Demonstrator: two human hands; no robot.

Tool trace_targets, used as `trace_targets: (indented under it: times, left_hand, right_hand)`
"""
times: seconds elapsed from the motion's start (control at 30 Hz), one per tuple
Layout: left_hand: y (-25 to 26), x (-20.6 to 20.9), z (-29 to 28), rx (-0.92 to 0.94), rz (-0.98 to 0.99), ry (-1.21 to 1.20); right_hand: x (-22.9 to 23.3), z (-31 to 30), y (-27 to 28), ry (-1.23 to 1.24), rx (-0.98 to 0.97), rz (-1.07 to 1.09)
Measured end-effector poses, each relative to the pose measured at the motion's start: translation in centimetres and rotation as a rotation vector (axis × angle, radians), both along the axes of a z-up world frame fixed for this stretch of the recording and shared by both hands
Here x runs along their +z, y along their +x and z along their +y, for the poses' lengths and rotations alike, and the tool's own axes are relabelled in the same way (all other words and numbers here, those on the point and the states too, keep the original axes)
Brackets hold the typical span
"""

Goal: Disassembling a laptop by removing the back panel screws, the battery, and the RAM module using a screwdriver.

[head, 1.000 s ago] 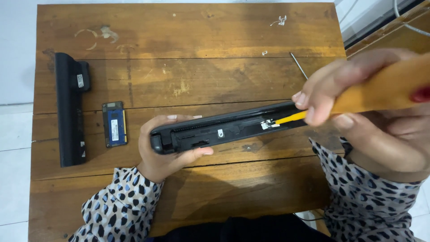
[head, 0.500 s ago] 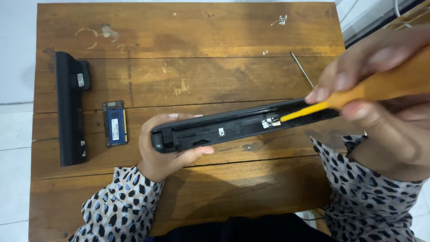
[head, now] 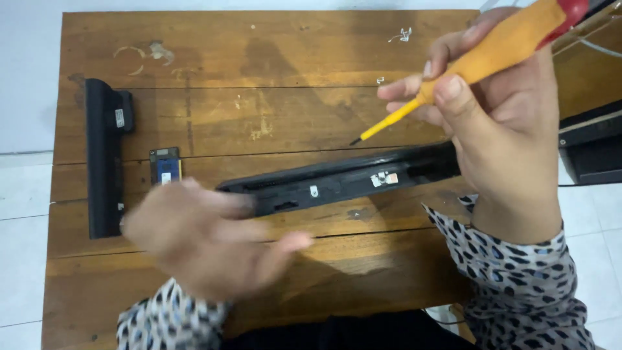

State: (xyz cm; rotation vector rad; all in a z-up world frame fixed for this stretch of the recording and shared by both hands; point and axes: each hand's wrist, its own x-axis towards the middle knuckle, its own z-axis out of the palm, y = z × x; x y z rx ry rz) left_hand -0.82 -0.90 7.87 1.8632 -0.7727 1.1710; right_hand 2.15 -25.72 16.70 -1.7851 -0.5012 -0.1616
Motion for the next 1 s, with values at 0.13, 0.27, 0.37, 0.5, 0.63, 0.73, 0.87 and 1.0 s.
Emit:
trace_targets:
  times: [0.13,0.27,0.37,0.5,0.63,0.73,0.87,1.0]
  left_hand:
    - [-1.4,8.3,-3.5,0.086,0.014,0.482]
    - [0.3,7.4,-5.7,0.122,-0.022,0.625]
    - [1.4,7.0,-6.4,0.085,-0.106,0.63]
    - [1.8,7.4,-6.5,0.116,-0.156,0.73]
    - [1.6,8.0,-6.1,0.196,-0.21,0.806]
    - [0.1,10.3,-3.0,-0.062,0.136,0.648]
    - [0.2,9.3,10.0,0.408,0.177,0.928]
    - [1.1,0.2,14.1,0.726,0.338,1.042]
  right_hand:
    - [-0.8,0.2,0.0,0.046,-0.007,-0.052]
    - [-0.6,0.3,-0.3,0.011,-0.067,0.005]
    - [-0.6,0.2,-0.2,0.027,-0.083,0.004]
    - [-0.5,0.1,-0.2,0.02,-0.06,-0.007]
    - [-0.4,0.1,-0.2,0.003,-0.035,-0.02]
    - [-0.8,0.1,-0.2,0.062,-0.046,0.014]
    - [-1.3,-0.5,0.3,0.025,0.001,-0.037]
    - [-1.4,-0.3,0.1,-0.005,0.009,-0.065]
